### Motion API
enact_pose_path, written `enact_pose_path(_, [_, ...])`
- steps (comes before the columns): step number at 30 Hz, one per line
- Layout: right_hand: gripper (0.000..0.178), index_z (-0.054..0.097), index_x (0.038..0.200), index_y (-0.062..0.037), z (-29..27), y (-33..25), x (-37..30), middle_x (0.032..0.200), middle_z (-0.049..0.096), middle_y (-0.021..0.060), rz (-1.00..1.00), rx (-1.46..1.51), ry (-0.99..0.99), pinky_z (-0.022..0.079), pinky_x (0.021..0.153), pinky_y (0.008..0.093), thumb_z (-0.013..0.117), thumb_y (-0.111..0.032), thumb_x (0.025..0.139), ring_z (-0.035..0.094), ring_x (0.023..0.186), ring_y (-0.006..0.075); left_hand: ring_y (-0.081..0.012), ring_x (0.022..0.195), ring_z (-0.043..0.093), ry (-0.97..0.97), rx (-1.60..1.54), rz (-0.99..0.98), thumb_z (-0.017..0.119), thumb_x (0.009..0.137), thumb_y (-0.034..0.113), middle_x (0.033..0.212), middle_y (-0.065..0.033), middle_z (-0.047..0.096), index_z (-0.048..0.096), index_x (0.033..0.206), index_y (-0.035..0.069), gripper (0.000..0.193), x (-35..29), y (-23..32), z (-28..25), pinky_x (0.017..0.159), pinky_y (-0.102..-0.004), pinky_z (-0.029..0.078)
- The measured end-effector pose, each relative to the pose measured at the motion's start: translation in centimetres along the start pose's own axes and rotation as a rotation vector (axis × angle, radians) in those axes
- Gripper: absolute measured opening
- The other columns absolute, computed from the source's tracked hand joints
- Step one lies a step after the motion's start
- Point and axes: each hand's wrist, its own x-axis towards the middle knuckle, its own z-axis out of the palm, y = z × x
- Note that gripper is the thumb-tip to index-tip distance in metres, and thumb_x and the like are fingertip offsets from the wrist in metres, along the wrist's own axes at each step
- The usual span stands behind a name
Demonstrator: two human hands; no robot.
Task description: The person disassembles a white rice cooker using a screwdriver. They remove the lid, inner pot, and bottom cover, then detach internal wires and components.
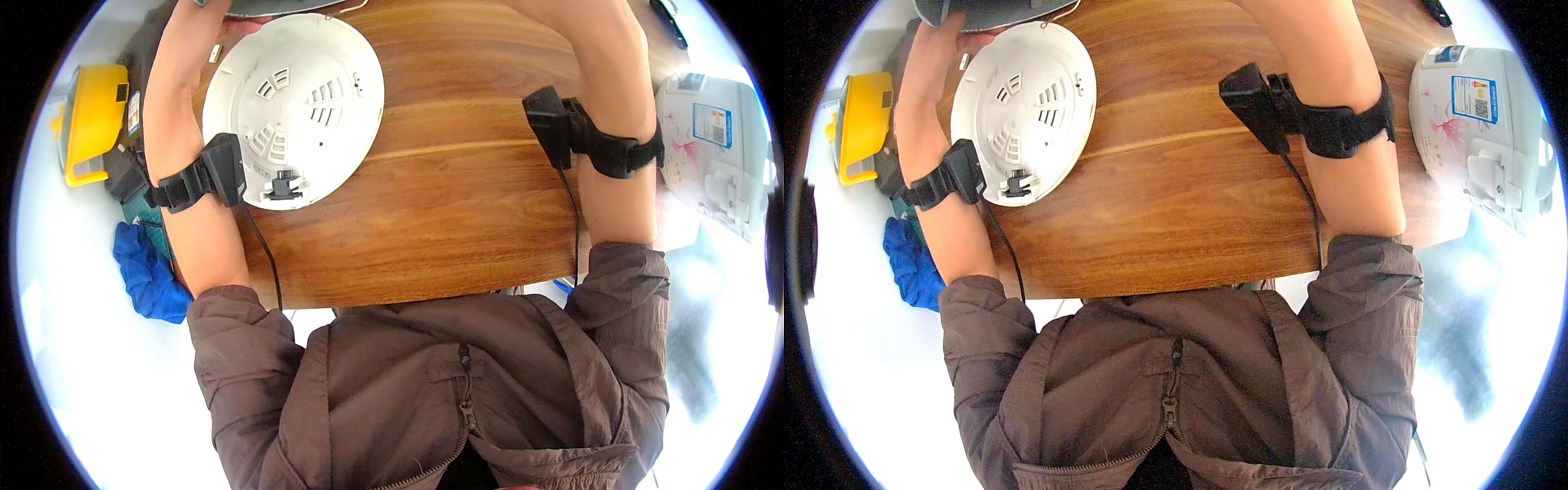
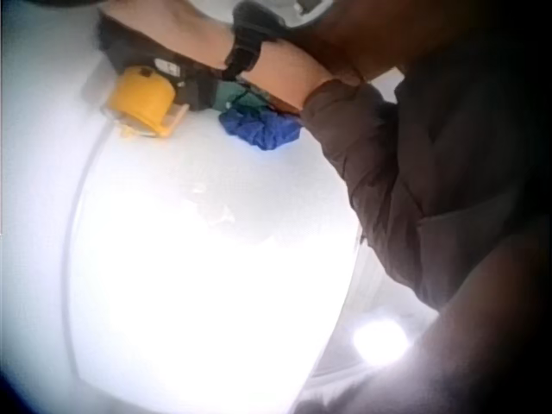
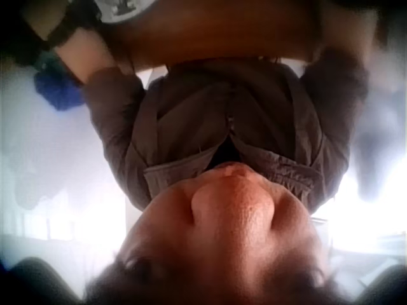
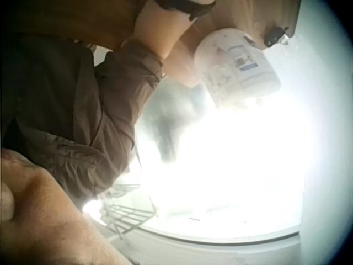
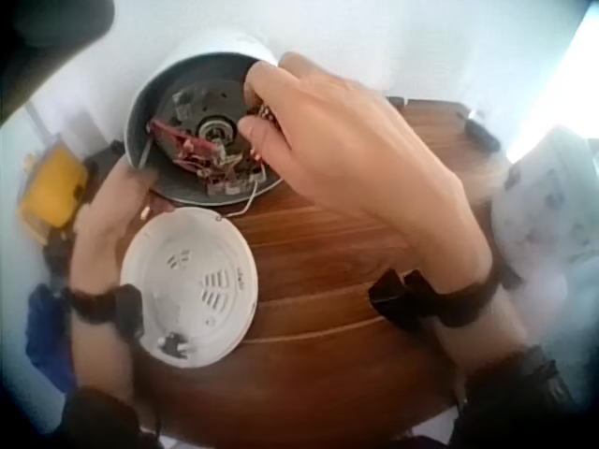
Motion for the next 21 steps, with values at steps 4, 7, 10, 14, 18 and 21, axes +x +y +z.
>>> enact_pose_path(4, [0.02,0.057,0.11,-0.0014,-0.9,-0.7,-0.9,0.112,0.064,0.0231,0.035,0.149,-0.017,0.052,0.08,0.054,0.065,-0.018,0.103,0.066,0.092,0.0463,-0.0183,0.071,0.072,0.027,-0.026,0.01,0.048,0.103,0.0,0.098,-0.012,0.076,0.063,0.133,0.0,0.033,-0.7,0.4,0.8,0.059,-0.0297,0.059])
enact_pose_path(7, [0.018,0.058,0.114,-0.0016,-0.2,-0.7,-0.3,0.115,0.063,0.0227,-0.001,0.034,-0.008,0.053,0.081,0.0539,0.064,-0.015,0.102,0.067,0.094,0.0471,-0.0179,0.071,0.072,0.042,-0.035,0.015,0.049,0.103,0.0,0.099,-0.0118,0.076,0.063,0.134,0.0,0.033,-0.8,0.3,0.8,0.06,-0.0294,0.059])
enact_pose_path(10, [0.019,0.058,0.115,-0.0016,0.1,-0.4,-0.2,0.117,0.063,0.0225,0.044,-0.015,-0.024,0.054,0.081,0.0538,0.063,-0.014,0.102,0.067,0.095,0.0477,-0.0198,0.077,0.073,0.007,-0.013,0.009,0.048,0.103,0.001,0.105,-0.0134,0.075,0.061,0.136,0.0,0.036,0.0,-0.3,-0.2,0.064,-0.0301,0.06])
enact_pose_path(14, [0.021,0.057,0.107,0.0001,0.2,-0.2,-1.0,0.113,0.064,0.0242,0.035,0.092,0.056,0.053,0.081,0.0549,0.066,-0.018,0.102,0.067,0.095,0.0484,-0.0287,0.095,0.078,-0.052,0.097,0.003,0.045,0.102,0.004,0.12,-0.0206,0.073,0.055,0.142,-0.004,0.041,1.8,-1.9,-1.9,0.078,-0.0338,0.065])
enact_pose_path(18, [0.02,0.058,0.106,0.0003,0.5,0.0,-1.0,0.113,0.063,0.0247,0.002,0.082,0.028,0.053,0.081,0.0548,0.065,-0.018,0.103,0.066,0.095,0.0489,-0.031,0.103,0.078,-0.075,0.077,-0.04,0.043,0.1,0.002,0.132,-0.0225,0.069,0.048,0.153,-0.002,0.053,2.7,-3.1,-2.8,0.084,-0.0363,0.068])
enact_pose_path(21, [0.016,0.059,0.11,-0.0005,0.7,-0.1,-0.3,0.115,0.063,0.023,0.013,0.043,0.012,0.054,0.082,0.0537,0.063,-0.015,0.103,0.066,0.094,0.0493,-0.03,0.101,0.077,-0.073,0.07,-0.037,0.044,0.1,0.002,0.13,-0.0217,0.069,0.049,0.152,-0.002,0.052,2.5,-2.7,-2.7,0.083,-0.0358,0.067])
